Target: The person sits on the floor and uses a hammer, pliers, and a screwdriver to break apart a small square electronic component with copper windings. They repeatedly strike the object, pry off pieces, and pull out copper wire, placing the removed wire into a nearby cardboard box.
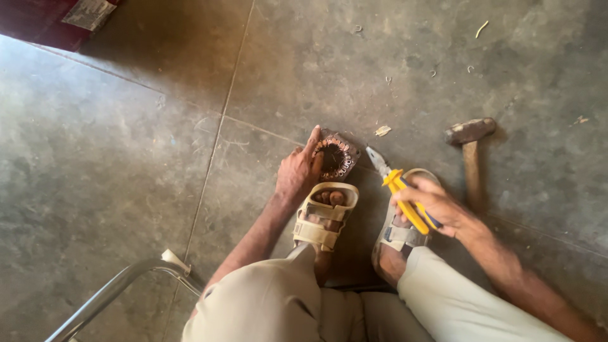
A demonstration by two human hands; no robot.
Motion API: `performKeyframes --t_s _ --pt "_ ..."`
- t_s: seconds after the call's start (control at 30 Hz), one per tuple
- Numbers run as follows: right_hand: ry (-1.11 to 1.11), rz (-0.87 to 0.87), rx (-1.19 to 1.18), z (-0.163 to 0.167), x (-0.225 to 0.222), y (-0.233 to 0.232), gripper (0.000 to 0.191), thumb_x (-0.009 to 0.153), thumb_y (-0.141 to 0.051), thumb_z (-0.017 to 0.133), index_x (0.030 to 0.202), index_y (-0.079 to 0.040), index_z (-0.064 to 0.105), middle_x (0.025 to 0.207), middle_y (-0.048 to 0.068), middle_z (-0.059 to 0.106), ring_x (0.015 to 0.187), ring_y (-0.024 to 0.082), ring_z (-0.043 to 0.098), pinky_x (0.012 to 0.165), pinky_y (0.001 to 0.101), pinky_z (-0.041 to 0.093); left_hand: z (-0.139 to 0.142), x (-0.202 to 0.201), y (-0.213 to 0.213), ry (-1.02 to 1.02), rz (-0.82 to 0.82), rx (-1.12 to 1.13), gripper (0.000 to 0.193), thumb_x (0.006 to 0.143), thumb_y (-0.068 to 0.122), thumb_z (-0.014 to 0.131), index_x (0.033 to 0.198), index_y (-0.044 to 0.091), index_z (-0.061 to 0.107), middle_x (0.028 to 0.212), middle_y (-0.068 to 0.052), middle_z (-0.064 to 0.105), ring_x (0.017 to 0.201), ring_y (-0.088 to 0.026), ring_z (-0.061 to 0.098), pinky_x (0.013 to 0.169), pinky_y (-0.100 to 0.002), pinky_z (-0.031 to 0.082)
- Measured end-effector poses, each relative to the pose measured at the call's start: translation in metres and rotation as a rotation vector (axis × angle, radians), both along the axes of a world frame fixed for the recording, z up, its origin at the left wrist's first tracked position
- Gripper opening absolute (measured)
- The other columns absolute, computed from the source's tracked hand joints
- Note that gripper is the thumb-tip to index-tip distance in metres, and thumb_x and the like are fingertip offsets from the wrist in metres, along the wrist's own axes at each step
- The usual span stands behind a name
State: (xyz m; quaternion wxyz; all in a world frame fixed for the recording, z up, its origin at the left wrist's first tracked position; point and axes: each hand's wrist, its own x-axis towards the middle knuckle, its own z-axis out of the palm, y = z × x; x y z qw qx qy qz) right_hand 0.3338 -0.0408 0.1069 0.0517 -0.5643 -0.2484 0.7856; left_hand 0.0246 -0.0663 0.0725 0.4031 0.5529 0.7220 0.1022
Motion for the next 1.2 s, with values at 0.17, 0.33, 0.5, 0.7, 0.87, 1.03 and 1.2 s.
performKeyframes --t_s 0.17,0.33,0.5,0.7,0.87,1.03,1.2 --pt "-0.261 0.418 0.188 -0.006 -0.001 -0.009 0.026 0.086 -0.022 0.079 0.089 0.002 0.07 0.078 0.014 0.067 0.068 0.022 0.065 0.064 0.0388 0.053 -0.006 -0.005 0.021 0.042 -0.14 0.092 0.062 0.102 0.031 0.054 0.159 0.025 0.031 0.084 -0.027 0.068 0.073 -0.047 0.068 0.067 -0.056 0.056" --pt "-0.527 0.558 0.866 0.003 -0.01 -0.009 0.034 0.083 -0.024 0.078 0.109 -0.005 0.068 0.106 0.015 0.061 0.093 0.033 0.064 0.081 0.0448 0.053 -0.009 -0.009 0.046 0.054 -0.276 0.044 0.055 0.097 0.03 0.054 0.148 0.015 0.043 0.082 -0.023 0.071 0.077 -0.048 0.069 0.069 -0.059 0.055" --pt "-0.649 0.633 1.262 0.015 -0.014 0.014 0.044 0.084 -0.022 0.075 0.124 -0.006 0.069 0.129 0.018 0.056 0.114 0.039 0.057 0.098 0.0477 0.047 -0.009 -0.01 0.068 0.026 -0.154 -0.037 0.041 0.091 0.04 0.062 0.12 0.012 0.066 0.085 -0.023 0.072 0.083 -0.045 0.071 0.075 -0.056 0.057" --pt "-0.628 0.704 1.298 0.005 -0.017 0.027 0.039 0.082 -0.023 0.079 0.118 -0.01 0.072 0.122 0.013 0.059 0.114 0.036 0.056 0.1 0.0502 0.043 -0.005 -0.005 0.081 0.013 -0.165 -0.043 0.039 0.089 0.041 0.064 0.115 0.013 0.07 0.089 -0.021 0.074 0.086 -0.045 0.071 0.078 -0.054 0.058" --pt "-0.529 0.545 1.125 -0.017 -0.021 0.022 0.032 0.084 -0.025 0.08 0.109 -0.007 0.068 0.109 0.012 0.06 0.093 0.033 0.065 0.083 0.0472 0.053 -0.002 0.005 0.08 0.069 -0.135 -0.044 0.047 0.087 0.04 0.065 0.126 0.015 0.065 0.088 -0.023 0.072 0.084 -0.045 0.071 0.076 -0.056 0.057" --pt "-0.62 0.572 1.213 -0.023 -0.021 0.016 0.039 0.079 -0.018 0.08 0.106 -0.002 0.057 0.101 0.015 0.061 0.091 0.036 0.065 0.08 0.0497 0.053 0.001 0.019 0.073 0.16 -0.063 -0.209 0.037 0.097 0.032 0.053 0.129 0.018 0.064 0.094 -0.018 0.075 0.09 -0.042 0.072 0.081 -0.055 0.055" --pt "-0.804 0.683 1.252 -0.02 -0.027 0.018 0.056 0.074 -0.025 0.083 0.117 -0.002 0.056 0.101 0.018 0.066 0.093 0.038 0.065 0.08 0.0523 0.052 0.001 0.034 0.067 0.097 0.33 0.05 0.037 0.092 0.025 0.06 0.125 0.009 0.065 0.118 -0.022 0.066 0.108 -0.041 0.063 0.086 -0.051 0.053"
